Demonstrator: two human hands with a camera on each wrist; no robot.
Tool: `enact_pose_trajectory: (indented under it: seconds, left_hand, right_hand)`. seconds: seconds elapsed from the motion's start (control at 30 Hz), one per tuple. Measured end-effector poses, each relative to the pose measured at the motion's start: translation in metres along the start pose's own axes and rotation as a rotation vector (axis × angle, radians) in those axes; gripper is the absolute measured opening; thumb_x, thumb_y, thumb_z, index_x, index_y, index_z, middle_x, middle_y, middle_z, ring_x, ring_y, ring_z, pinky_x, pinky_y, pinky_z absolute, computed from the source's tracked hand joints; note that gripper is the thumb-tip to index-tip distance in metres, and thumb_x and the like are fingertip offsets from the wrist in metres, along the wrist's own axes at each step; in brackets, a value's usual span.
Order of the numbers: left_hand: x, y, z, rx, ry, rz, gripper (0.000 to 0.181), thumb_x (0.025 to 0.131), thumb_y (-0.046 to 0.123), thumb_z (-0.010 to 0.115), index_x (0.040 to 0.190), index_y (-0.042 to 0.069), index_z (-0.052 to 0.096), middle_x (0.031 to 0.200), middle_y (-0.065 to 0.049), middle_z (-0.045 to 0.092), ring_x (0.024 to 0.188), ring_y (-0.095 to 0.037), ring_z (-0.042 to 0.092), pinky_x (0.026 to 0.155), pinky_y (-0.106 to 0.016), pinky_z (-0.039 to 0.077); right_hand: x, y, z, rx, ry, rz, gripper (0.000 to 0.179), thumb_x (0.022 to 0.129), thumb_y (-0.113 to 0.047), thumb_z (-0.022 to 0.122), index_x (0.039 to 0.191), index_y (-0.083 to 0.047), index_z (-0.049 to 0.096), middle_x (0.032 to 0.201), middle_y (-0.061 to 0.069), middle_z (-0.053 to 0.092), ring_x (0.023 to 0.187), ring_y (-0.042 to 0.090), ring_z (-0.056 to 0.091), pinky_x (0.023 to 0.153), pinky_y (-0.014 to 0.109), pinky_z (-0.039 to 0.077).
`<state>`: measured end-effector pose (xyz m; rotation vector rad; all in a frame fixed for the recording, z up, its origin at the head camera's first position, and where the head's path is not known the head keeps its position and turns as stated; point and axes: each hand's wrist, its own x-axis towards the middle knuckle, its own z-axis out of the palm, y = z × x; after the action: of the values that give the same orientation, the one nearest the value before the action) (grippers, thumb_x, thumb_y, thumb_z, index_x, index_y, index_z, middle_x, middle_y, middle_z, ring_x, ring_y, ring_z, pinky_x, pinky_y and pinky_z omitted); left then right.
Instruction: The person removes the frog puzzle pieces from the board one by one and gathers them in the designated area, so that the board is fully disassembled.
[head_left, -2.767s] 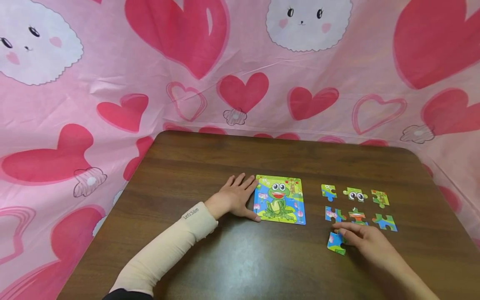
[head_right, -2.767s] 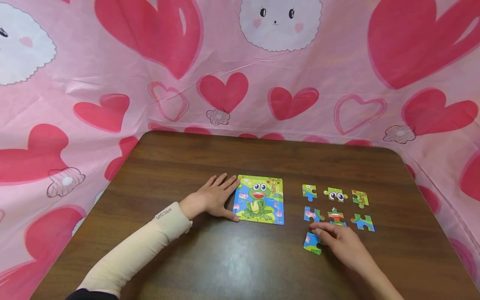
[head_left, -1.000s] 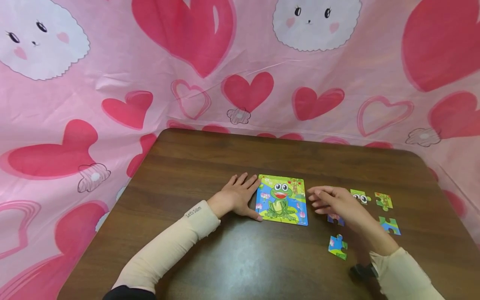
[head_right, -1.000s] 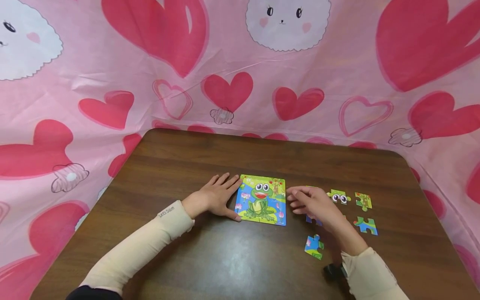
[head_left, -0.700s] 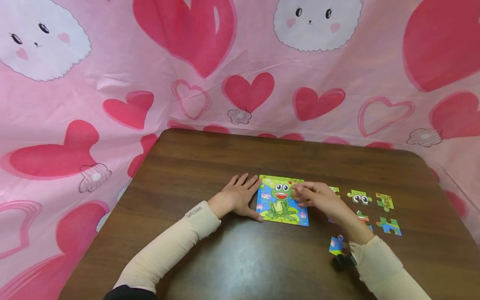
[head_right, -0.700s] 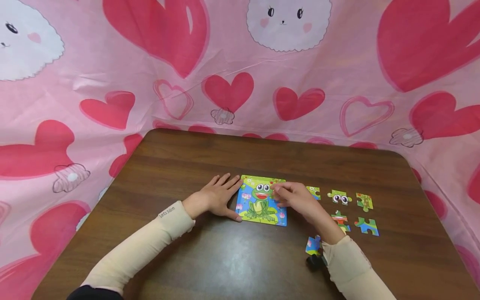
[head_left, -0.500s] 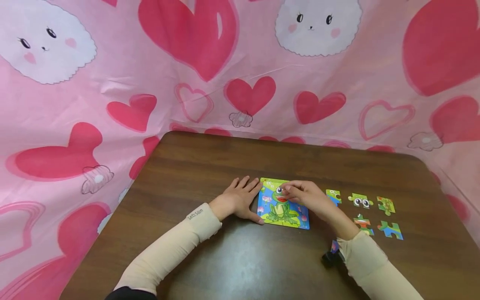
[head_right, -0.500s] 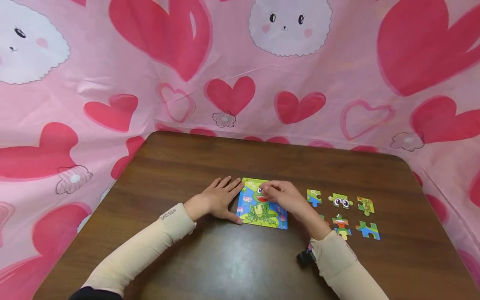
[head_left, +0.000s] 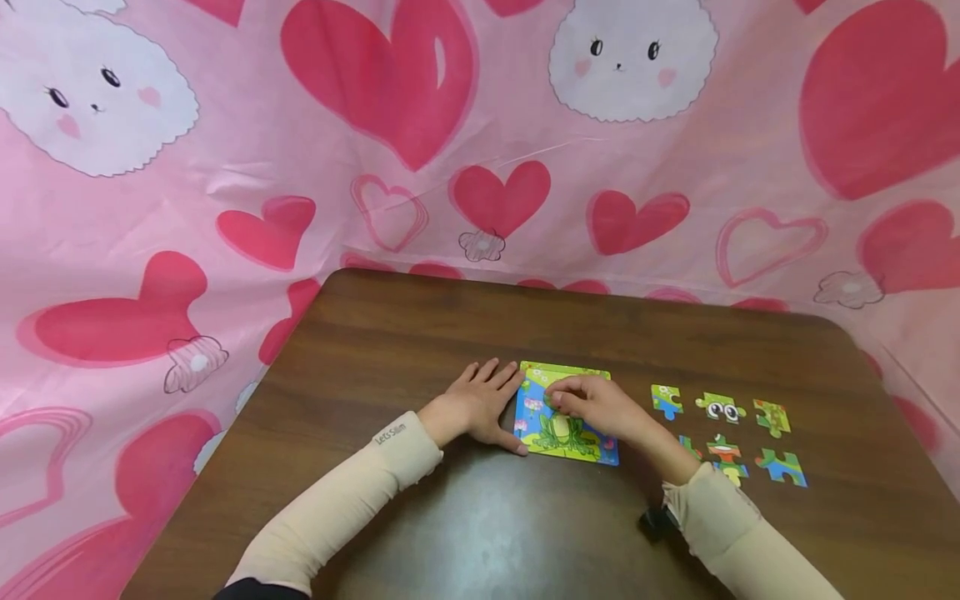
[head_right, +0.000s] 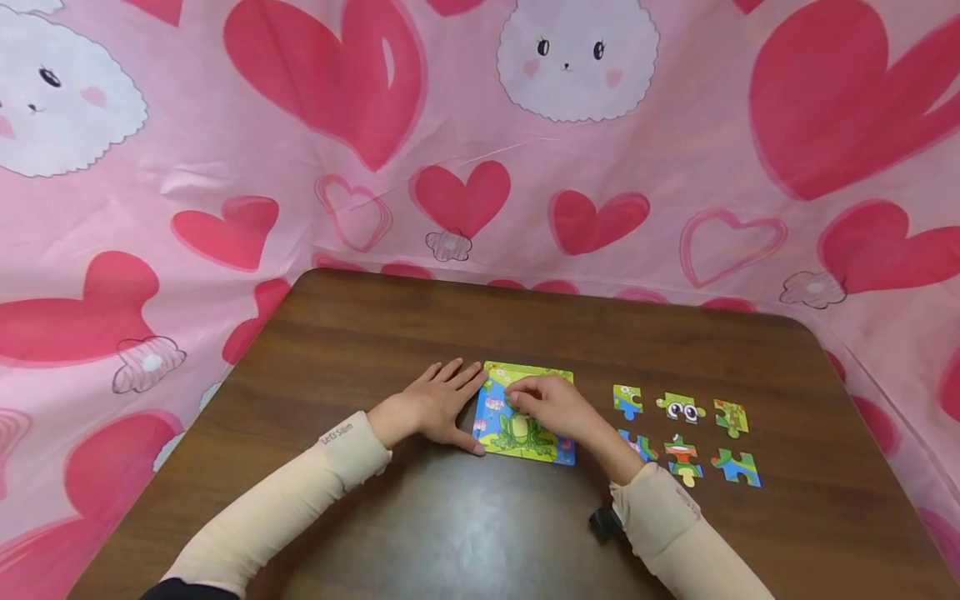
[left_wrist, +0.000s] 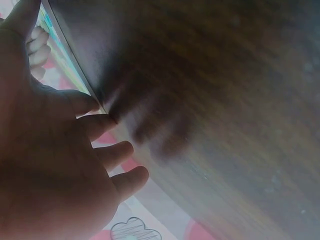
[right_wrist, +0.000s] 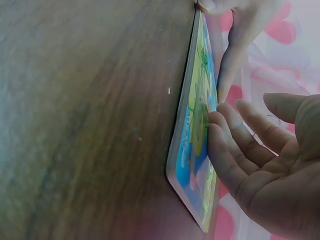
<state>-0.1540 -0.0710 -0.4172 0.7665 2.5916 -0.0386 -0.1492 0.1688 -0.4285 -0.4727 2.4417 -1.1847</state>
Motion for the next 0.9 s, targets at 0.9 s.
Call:
enact_pose_trajectory:
  seconds: [0.9]
  left_hand:
    - [0.0019, -0.001, 0.0004, -0.011, -0.003, 0.007, 0.12, 0.077, 0.085, 0.059, 0.165, 0.022, 0.008, 0.173, 0.001, 0.007, 0.16, -0.028, 0.008, 0.129, -0.049, 0.011]
  right_hand:
    - [-0.0037, -0.0003, 0.008, -0.161, -0.068, -0.096, 0.03, 0.093, 0.005, 0.059, 0.116, -0.006, 0.075, 0.102, 0.004, 0.078, 0.091, 0.014, 0.07, 0.072, 0.026, 0.055]
